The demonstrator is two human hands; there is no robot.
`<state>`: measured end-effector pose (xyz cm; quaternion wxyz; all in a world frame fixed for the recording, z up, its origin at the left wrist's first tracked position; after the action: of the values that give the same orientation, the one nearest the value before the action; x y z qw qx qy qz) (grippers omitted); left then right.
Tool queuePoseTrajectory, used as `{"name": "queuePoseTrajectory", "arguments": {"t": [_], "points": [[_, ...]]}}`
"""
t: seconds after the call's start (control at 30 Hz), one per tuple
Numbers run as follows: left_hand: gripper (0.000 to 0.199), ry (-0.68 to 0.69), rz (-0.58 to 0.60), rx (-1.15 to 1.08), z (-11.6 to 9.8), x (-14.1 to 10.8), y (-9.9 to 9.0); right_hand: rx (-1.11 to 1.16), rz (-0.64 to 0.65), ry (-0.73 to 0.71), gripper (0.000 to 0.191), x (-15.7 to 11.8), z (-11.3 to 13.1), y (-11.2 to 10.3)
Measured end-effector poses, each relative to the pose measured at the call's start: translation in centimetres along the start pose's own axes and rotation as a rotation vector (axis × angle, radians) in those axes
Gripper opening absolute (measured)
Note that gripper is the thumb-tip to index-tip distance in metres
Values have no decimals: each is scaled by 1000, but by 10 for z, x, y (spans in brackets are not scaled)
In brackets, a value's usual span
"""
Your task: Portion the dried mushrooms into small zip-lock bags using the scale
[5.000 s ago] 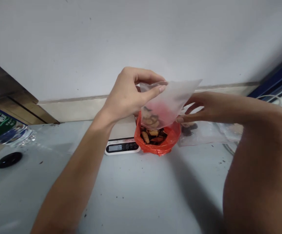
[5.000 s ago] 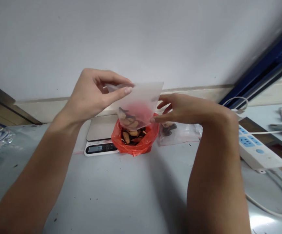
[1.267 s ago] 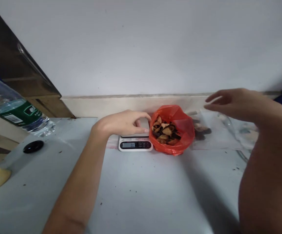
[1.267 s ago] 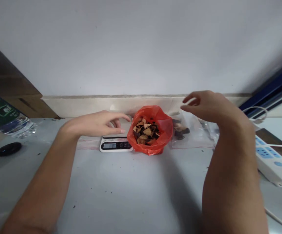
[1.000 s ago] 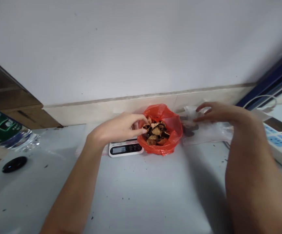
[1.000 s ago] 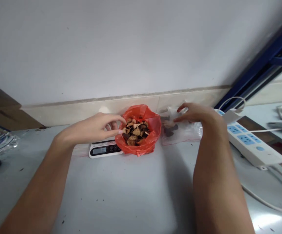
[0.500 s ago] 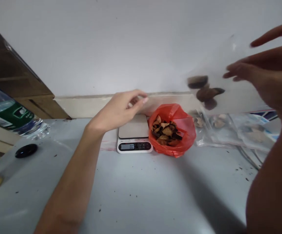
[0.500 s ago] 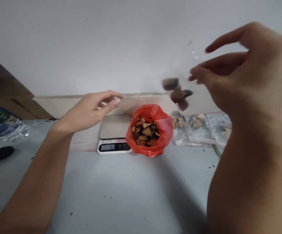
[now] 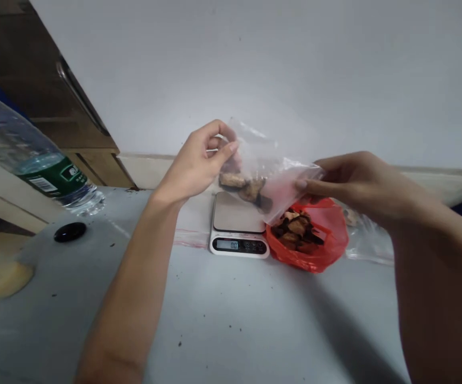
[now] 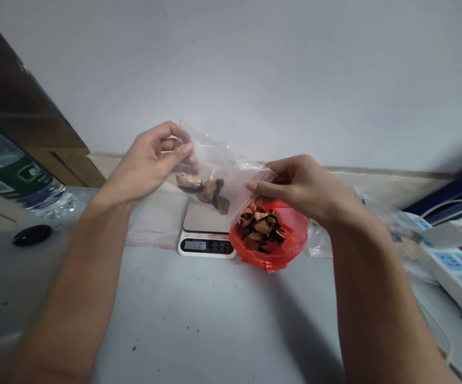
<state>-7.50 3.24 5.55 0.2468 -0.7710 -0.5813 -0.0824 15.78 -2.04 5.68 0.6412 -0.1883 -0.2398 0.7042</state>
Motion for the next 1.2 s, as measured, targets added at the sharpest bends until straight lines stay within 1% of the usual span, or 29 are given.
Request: {"name": "queuePoseTrajectory", "arguments": {"t": [0.1,0.17,0.23,0.33,0.37,0.4,0.47,0.5,0.53,0.57,0.63,0.67,0.7,0.73,0.8,1.0,1.1,1.2], "points": [[16,-59,-38,-31,4,1,-5,157,92,132,59,1,-3,4],[19,-104,-55,-41,6,1,-5,226,107,209,57,2,-4,7],[19,-149,-63,-38,11,1,-4,237,126,255,56,2,-6,8],[14,-228,-46,15,19,0,-2,197,174,251,59,4,-11,8],[11,-232,-64,70,20,0,-3,189,186,230,60,4,-13,8],[14,-214,-103,145,20,-1,-3,179,192,201,59,5,-13,8],[25,-122,-168,295,16,-3,-2,152,184,119,56,6,-14,9],[27,-74,-151,337,12,-4,1,140,176,80,55,7,-14,9],[23,-51,-64,338,8,-5,5,133,170,48,55,8,-14,11],[19,-62,82,294,4,-7,11,133,168,25,54,8,-14,12],[17,-128,426,202,-2,-11,25,152,167,-10,50,10,-14,15],[17,-149,528,182,-5,-13,29,163,170,-25,49,11,-14,17],[17,-163,593,174,-7,-14,33,173,174,-39,47,11,-14,19],[18,-170,618,176,-8,-15,35,182,175,-51,46,12,-14,20],[20,-181,613,176,-8,-14,37,195,171,-68,46,12,-14,22],[19,-220,527,172,-5,-13,35,206,191,-60,47,12,-11,26],[14,-232,546,141,-5,-13,35,202,162,-60,47,12,-9,26],[17,-225,553,120,-7,-13,36,221,153,-93,45,12,-9,27]]}}
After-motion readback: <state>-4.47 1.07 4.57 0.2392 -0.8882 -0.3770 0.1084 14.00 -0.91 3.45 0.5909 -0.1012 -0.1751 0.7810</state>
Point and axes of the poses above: each hand's wrist, its own x-axis towards the middle knuckle, its own y-axis out of the palm, z = x × y, the point moved 2 cm from there along x, towards the middle knuckle, and after that the axes turned 5 degrees about -x, right-handed, at the moved point
